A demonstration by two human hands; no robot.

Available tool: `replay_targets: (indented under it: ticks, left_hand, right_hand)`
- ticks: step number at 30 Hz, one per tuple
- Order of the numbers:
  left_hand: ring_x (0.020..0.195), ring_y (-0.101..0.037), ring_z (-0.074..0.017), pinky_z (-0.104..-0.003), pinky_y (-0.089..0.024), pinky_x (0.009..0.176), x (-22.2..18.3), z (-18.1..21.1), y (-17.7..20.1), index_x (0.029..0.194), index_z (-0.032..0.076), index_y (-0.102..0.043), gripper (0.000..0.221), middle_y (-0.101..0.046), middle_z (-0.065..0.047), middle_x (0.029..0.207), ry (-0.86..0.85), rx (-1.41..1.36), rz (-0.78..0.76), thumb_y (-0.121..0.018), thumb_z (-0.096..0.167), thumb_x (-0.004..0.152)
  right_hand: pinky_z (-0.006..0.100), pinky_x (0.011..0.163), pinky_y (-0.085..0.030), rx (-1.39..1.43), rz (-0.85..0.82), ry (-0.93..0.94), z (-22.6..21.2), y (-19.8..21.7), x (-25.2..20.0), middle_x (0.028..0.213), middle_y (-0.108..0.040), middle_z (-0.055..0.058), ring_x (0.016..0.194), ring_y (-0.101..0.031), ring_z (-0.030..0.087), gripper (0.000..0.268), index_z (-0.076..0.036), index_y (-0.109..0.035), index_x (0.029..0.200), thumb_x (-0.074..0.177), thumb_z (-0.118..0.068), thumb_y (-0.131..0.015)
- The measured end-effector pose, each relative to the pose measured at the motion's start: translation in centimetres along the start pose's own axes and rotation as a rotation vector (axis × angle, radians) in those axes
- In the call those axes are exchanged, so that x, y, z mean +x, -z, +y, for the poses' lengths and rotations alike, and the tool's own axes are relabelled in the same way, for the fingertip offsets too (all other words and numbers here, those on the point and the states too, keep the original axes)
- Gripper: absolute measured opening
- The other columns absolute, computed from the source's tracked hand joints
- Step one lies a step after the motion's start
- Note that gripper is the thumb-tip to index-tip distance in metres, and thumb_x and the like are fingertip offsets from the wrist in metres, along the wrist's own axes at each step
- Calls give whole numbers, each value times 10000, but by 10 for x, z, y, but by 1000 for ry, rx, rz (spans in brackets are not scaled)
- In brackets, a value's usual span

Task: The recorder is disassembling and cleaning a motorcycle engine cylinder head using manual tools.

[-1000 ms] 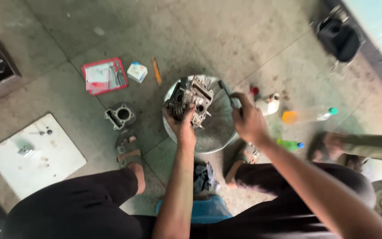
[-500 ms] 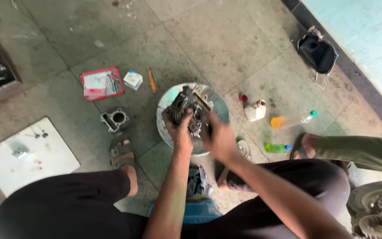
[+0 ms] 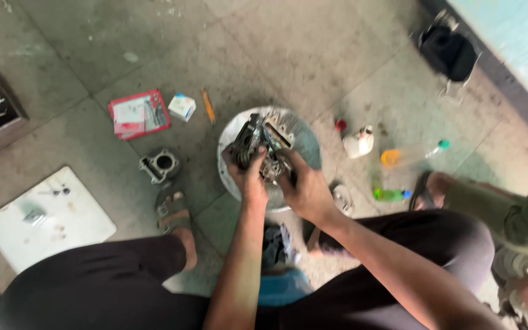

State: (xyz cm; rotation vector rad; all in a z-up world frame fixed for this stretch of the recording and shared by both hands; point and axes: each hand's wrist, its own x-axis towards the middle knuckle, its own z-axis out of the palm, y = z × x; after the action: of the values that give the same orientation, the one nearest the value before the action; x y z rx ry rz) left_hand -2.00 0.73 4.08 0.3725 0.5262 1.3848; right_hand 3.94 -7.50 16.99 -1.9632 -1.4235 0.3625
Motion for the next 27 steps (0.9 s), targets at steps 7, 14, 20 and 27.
replay_targets:
  ticks: [7, 14, 20, 27]
  left_hand:
    - [1070, -609, -179, -350, -538, 890, -7, -5, 22, 1324, 59, -495, 537, -612, -69, 1192, -24, -43, -91, -810, 78, 888]
    - [1131, -603, -253, -404, -549, 902, -12, -7, 21, 1422, 59, -457, 593, -598, -125, 1296, 27, -108, -95, -777, 231, 954]
    - [1203, -604, -241, -395, -577, 912, -12, -20, 49, 1513, 170, -376, 694, -579, -79, 1380, 182, 6, 76, -731, 303, 931]
    - [1187, -611, -279, -441, -580, 923, 4, -31, 50, 1493, 92, -415, 637, -570, -129, 1372, 105, -47, 45, -750, 260, 977]
  right_hand:
    - [490, 622, -573, -28, 8, 107, 5, -10, -20, 854, -696, 269, 714, -713, 447, 339, -10, -577, 1256, 923, -57, -617]
    - [488, 577, -594, -59, -69, 30, -10, -7, -38, 697, -688, 234, 596, -723, 395, 328, -1, -573, 1222, 906, -81, -609]
    - [510, 569, -556, -130, -16, 22, 14, -9, -38, 803, -688, 260, 668, -694, 449, 249, -9, -593, 1146, 908, -68, -638]
    - [474, 632, -585, -28, 7, 80, -6, -3, -34, 860, -716, 214, 717, -739, 397, 313, -69, -575, 1225, 915, -42, -541]
